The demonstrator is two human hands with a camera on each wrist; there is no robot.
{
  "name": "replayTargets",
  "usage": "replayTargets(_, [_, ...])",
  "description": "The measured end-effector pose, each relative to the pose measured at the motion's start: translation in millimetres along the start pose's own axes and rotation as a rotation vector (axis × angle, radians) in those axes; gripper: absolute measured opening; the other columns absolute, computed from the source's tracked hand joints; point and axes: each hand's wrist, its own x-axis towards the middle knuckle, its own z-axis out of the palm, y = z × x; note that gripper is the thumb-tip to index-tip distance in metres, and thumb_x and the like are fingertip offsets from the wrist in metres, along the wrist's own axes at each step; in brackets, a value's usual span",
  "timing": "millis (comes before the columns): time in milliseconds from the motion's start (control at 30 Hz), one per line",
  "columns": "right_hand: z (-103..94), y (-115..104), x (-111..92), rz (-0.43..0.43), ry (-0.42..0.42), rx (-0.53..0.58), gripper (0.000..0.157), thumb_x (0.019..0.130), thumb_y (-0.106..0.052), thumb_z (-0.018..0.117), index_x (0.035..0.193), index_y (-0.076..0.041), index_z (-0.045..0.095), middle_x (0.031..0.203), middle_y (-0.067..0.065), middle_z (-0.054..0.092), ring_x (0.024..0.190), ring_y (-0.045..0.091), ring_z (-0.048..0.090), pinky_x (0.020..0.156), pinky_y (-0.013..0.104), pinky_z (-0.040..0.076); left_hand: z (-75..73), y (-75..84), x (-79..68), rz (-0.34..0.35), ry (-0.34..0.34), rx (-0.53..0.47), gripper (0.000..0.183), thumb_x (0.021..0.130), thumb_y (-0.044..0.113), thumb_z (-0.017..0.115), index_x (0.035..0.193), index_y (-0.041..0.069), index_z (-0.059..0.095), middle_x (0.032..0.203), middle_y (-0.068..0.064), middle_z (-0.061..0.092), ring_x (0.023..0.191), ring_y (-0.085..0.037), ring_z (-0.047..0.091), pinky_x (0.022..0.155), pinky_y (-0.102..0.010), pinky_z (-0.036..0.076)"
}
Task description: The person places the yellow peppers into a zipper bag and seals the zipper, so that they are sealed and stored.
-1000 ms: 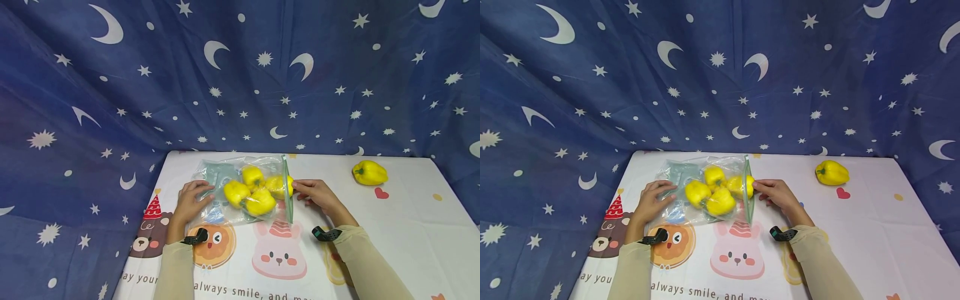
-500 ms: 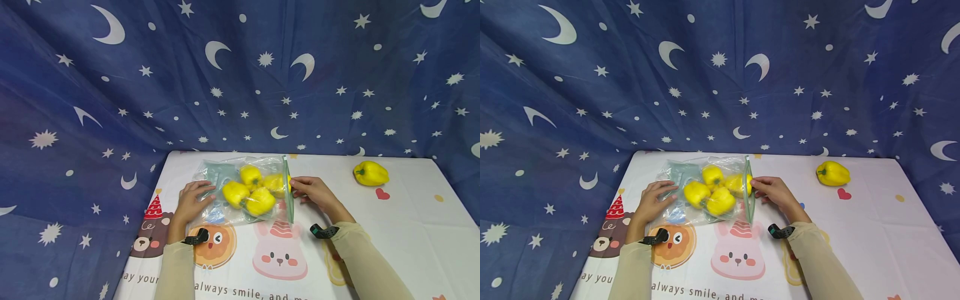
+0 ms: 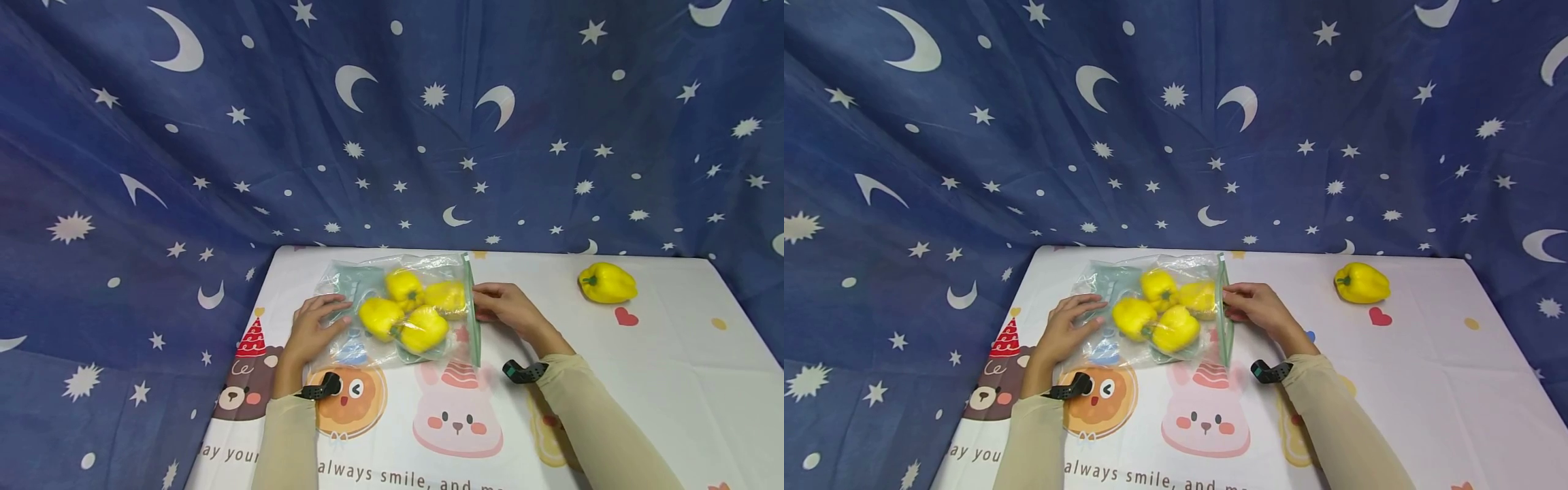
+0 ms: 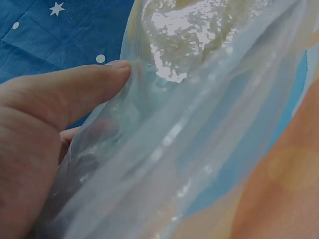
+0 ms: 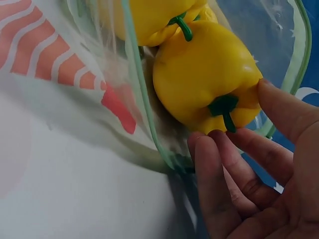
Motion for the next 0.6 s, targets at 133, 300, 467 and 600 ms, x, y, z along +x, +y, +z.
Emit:
replayTargets(133, [3.8, -2, 3, -0.018, -0.003, 0.011, 0.050, 0.098, -0.028, 0.070, 0.137, 0.003, 0.061, 0.127, 0.016, 0.069, 0.088, 0.007, 0.070, 0.081, 0.024, 0.060, -0.4, 0.2, -0.1, 0.000, 0.002, -0.013, 0.036, 0.092, 0.039, 0.075, 0.126, 0.028, 0.074, 0.140, 0.002, 0.062, 0.139, -0.027, 0.043, 0.113, -0.060, 0.021])
replayTargets(300, [8.8, -2, 9, -0.049, -0.021, 0.047, 0.044, 0.099, -0.019, 0.066, 0.136, 0.004, 0.061, 0.108, 0.007, 0.073, 0.086, 0.009, 0.070, 0.080, 0.026, 0.060, -0.8, 0.6, 0.7, 0.005, 0.005, -0.032, 0.035, 0.093, 0.038, 0.074, 0.126, 0.027, 0.074, 0.141, 0.001, 0.062, 0.138, -0.027, 0.044, 0.113, -0.060, 0.021])
replayTargets(467, [14.7, -2, 13, -0.061, -0.031, 0.026, 0.043, 0.099, -0.024, 0.068, 0.134, 0.002, 0.063, 0.103, 0.006, 0.074, 0.087, 0.011, 0.069, 0.079, 0.027, 0.059, -1.5, 1.2, 0.7, 0.007, 0.004, -0.042, 0.034, 0.093, 0.035, 0.075, 0.126, 0.026, 0.074, 0.140, 0.001, 0.063, 0.138, -0.027, 0.046, 0.115, -0.060, 0.020])
replayTargets(600, [17.8, -2, 15, -0.062, -0.029, -0.018, 0.042, 0.098, -0.023, 0.070, 0.132, 0.001, 0.065, 0.106, 0.009, 0.074, 0.086, 0.012, 0.067, 0.077, 0.026, 0.056, -2.3, 2.6, -0.1, -0.002, 0.004, -0.059, 0.034, 0.093, 0.034, 0.075, 0.126, 0.025, 0.074, 0.140, 0.001, 0.063, 0.139, -0.026, 0.046, 0.116, -0.059, 0.019])
